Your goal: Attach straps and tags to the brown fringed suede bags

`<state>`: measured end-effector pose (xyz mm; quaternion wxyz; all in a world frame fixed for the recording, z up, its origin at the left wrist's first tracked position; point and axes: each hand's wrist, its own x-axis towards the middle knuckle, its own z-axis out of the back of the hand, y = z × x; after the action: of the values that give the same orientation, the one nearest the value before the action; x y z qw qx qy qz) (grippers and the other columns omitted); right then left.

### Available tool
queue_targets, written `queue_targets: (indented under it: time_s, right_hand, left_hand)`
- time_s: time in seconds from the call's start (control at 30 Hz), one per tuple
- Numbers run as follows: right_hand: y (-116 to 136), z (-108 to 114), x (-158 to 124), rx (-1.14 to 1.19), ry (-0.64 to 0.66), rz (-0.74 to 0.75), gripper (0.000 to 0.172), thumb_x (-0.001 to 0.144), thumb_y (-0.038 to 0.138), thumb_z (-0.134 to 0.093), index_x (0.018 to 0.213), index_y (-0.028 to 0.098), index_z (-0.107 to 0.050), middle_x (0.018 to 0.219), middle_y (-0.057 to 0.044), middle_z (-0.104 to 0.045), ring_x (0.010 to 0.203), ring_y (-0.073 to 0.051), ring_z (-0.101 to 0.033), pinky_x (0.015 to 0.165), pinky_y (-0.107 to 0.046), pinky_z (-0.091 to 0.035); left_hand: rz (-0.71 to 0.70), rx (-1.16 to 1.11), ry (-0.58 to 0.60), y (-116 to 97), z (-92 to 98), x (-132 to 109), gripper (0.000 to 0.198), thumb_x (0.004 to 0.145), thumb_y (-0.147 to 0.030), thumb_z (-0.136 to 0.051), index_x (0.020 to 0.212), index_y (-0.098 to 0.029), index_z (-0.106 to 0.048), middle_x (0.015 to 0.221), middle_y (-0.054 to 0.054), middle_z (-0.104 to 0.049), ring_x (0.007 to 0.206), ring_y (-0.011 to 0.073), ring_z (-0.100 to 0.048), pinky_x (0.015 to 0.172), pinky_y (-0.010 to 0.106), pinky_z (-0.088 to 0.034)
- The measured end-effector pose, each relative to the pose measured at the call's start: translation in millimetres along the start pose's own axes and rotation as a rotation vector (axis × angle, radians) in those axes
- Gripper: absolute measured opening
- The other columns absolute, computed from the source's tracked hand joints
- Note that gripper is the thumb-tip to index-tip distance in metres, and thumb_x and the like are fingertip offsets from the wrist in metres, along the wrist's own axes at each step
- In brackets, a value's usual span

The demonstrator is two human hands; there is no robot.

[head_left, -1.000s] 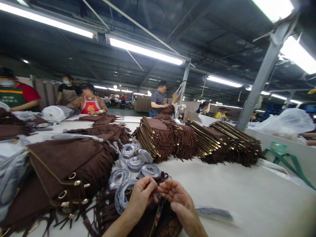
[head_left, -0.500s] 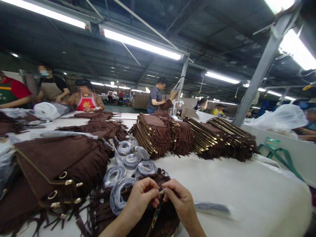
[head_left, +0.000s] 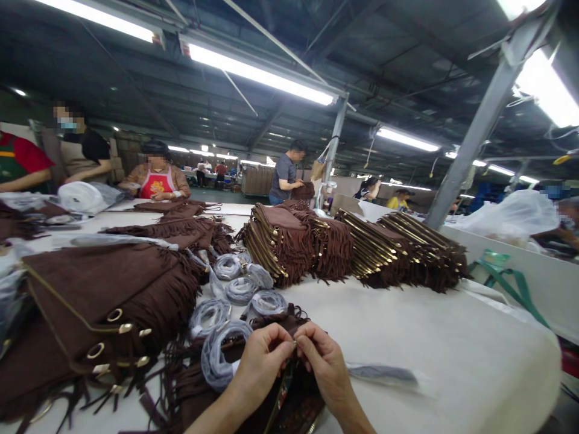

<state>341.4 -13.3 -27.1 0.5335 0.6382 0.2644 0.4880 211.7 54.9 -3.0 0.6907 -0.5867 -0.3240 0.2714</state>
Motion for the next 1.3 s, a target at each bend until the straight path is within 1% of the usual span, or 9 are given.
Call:
queue_targets:
  time_s: [0.2, 0.3, 0.4, 0.5, 0.67, 0.8, 0.93, 1.07, 1.3]
  right_hand:
    - [-1.7, -2.2, 0.3, -0.079, -0.001, 0.056, 0.034, 0.086, 0.05, -0.061, 0.074, 0.019, -0.06, 0.065, 0.003, -0.049, 0.056, -0.012, -0.042, 0.051, -0.024, -0.033]
    - [-4.9, -3.4, 0.4, -0.116, -0.013, 0.138, 0.027, 0.088, 0.043, -0.06, 0.074, 0.02, -0.06, 0.069, 0.001, -0.053, 0.064, -0.015, -0.049, 0.059, -0.025, -0.039]
    - [-7.9, -5.0, 0.3, -0.142, -0.024, 0.224, 0.023, 0.09, 0.037, -0.058, 0.074, 0.02, -0.059, 0.072, 0.001, -0.055, 0.069, -0.016, -0.052, 0.065, -0.025, -0.041]
    - [-9.7, -6.4, -0.9, -0.145, -0.011, 0.235, 0.022, 0.091, 0.034, -0.056, 0.074, 0.021, -0.058, 0.072, 0.002, -0.054, 0.068, -0.015, -0.051, 0.064, -0.024, -0.041]
    - [-11.0, -7.7, -4.8, -0.154, 0.003, 0.244, 0.024, 0.093, 0.032, -0.054, 0.072, 0.021, -0.056, 0.07, 0.003, -0.053, 0.067, -0.014, -0.051, 0.064, -0.024, -0.04]
    - [-11.6, -7.2, -4.8, -0.235, -0.013, 0.308, 0.023, 0.094, 0.028, -0.054, 0.072, 0.021, -0.057, 0.071, 0.002, -0.054, 0.068, -0.015, -0.051, 0.064, -0.024, -0.041]
    - [-10.5, -5.7, -2.0, -0.328, 0.003, 0.392, 0.019, 0.092, 0.022, -0.054, 0.073, 0.022, -0.057, 0.072, 0.001, -0.055, 0.069, -0.015, -0.053, 0.064, -0.024, -0.041]
    - [-8.7, -5.6, -2.3, -0.383, 0.002, 0.437, 0.02, 0.092, 0.018, -0.051, 0.073, 0.022, -0.055, 0.073, 0.002, -0.054, 0.069, -0.014, -0.052, 0.063, -0.023, -0.04]
    - [-12.6, -10.8, -5.6, -0.401, 0.026, 0.402, 0.022, 0.094, 0.021, -0.049, 0.073, 0.021, -0.054, 0.073, 0.001, -0.054, 0.068, -0.014, -0.051, 0.063, -0.023, -0.039]
  left_hand:
    - [0.017, -0.019, -0.011, 2.1, -0.3, 1.0, 0.016, 0.07, -0.033, -0.054, 0.066, -0.017, -0.055, 0.047, -0.006, -0.046, 0.043, 0.0083, -0.039, 0.045, 0.021, -0.028]
    - [0.046, -0.041, -0.016, 4.9, -1.1, 1.0, 0.018, 0.068, -0.035, -0.054, 0.066, -0.017, -0.054, 0.046, -0.007, -0.046, 0.041, 0.0077, -0.039, 0.041, 0.02, -0.028]
    - [0.082, -0.107, -0.024, 9.8, -2.5, 1.1, 0.02, 0.067, -0.038, -0.055, 0.066, -0.018, -0.052, 0.047, -0.006, -0.049, 0.039, 0.0077, -0.041, 0.039, 0.019, -0.03]
    - [0.093, -0.17, -0.03, 13.4, -5.0, 1.0, 0.022, 0.066, -0.039, -0.057, 0.066, -0.018, -0.052, 0.05, -0.005, -0.054, 0.039, 0.0078, -0.046, 0.037, 0.018, -0.033]
    - [0.152, -0.27, -0.042, 11.7, -8.6, 0.3, 0.029, 0.061, -0.044, -0.064, 0.063, -0.018, -0.051, 0.049, -0.004, -0.057, 0.034, 0.0069, -0.046, 0.034, 0.018, -0.034]
    - [0.259, -0.381, 0.008, 7.8, -3.8, -0.2, 0.036, 0.055, -0.044, -0.073, 0.065, -0.016, -0.054, 0.054, -0.001, -0.064, 0.04, 0.0088, -0.054, 0.039, 0.019, -0.043]
    - [0.333, -0.445, 0.056, 4.2, 4.8, -1.7, 0.033, 0.053, -0.033, -0.075, 0.072, -0.013, -0.056, 0.063, 0.002, -0.069, 0.053, 0.0099, -0.063, 0.052, 0.019, -0.051]
    - [0.282, -0.423, 0.041, 2.7, 5.4, -3.3, 0.032, 0.055, -0.027, -0.067, 0.079, -0.018, -0.048, 0.06, -0.002, -0.067, 0.051, 0.0105, -0.063, 0.049, 0.019, -0.05]
    - [0.138, -0.309, -0.01, 16.3, -5.6, 2.0, 0.023, 0.06, -0.028, -0.056, 0.074, -0.021, -0.039, 0.052, -0.008, -0.055, 0.042, 0.0099, -0.056, 0.04, 0.018, -0.042]
